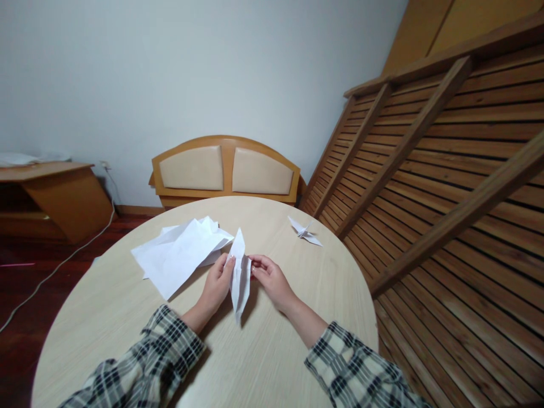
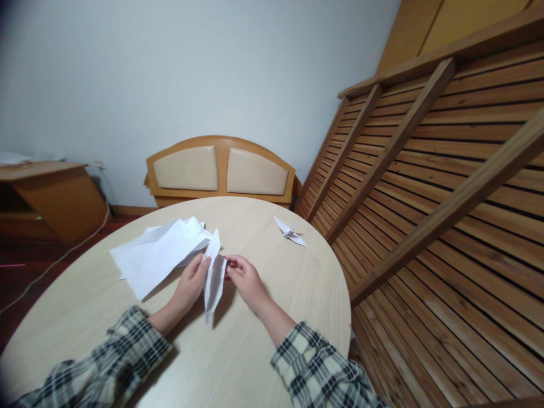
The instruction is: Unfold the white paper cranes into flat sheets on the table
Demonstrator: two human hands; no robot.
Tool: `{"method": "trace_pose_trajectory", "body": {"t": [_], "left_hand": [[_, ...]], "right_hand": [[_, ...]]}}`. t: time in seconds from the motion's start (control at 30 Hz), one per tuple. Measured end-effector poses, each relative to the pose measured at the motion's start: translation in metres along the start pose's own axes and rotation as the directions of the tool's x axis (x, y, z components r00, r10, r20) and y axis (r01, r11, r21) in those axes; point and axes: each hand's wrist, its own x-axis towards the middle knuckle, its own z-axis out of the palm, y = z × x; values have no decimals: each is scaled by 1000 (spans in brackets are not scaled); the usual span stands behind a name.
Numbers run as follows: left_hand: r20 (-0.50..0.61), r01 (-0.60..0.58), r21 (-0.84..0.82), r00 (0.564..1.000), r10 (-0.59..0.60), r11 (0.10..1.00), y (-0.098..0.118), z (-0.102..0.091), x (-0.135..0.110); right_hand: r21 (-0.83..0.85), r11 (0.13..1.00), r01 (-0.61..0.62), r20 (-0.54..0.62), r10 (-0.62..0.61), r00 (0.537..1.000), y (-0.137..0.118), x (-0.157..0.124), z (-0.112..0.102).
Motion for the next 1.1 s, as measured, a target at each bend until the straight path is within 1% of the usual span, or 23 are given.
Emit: {"method": "trace_pose_trajectory", "body": {"t": [0.1,0.17,0.23,0.27,0.4,0.47,0.53,0.6,0.7,0.8,0.9,0.93,0.97,1.0,1.1], "left_hand": [[49,73,-96,996,-68,993,-2,2,1],[100,132,-159,988,-117,978,-4,3,1],[121,156,-179,983,-135,972,-5,3,1],[114,144,-172,985,-126,974,-5,3,0],[70,34,-123,997,-26,992,1,1,-1],[62,7,-114,998,0,993,6,1,-2],[69,22,-121,998,-14,992,9,2,-2],[92,77,-150,994,-64,986,11,3,-2],[157,210,-211,971,-179,955,8,5,-4],[209,339,-323,936,-283,884,5,9,-5],[240,458,-479,889,-390,749,6,11,-5],[263,497,-500,868,-422,710,7,11,-4],[279,516,-499,856,-435,696,7,10,-4],[288,516,-482,857,-428,708,7,9,-3],[261,431,-415,900,-349,801,4,7,-3]], "right_hand": [[-173,976,135,-29,-142,989,1,-1,-1],[-299,930,212,-30,-232,972,-2,-3,-1],[-398,877,269,-23,-302,953,-5,-5,-2],[-440,850,291,-15,-331,943,-7,-6,-2],[-550,755,358,29,-411,911,-11,-8,0],[-576,728,371,39,-429,902,-11,-9,1],[-597,711,372,40,-437,899,-10,-9,0],[-619,695,365,40,-437,899,-9,-9,0],[-663,658,358,44,-443,896,-8,-9,-1],[-729,575,371,76,-472,879,-9,-9,-2],[-773,487,407,141,-493,858,-12,-8,-3],[-783,460,419,166,-494,853,-13,-9,-3],[-794,433,427,192,-488,852,-15,-9,-3],[-806,405,431,219,-473,853,-16,-10,-3],[-845,329,421,283,-392,875,-20,-12,-2]]}}
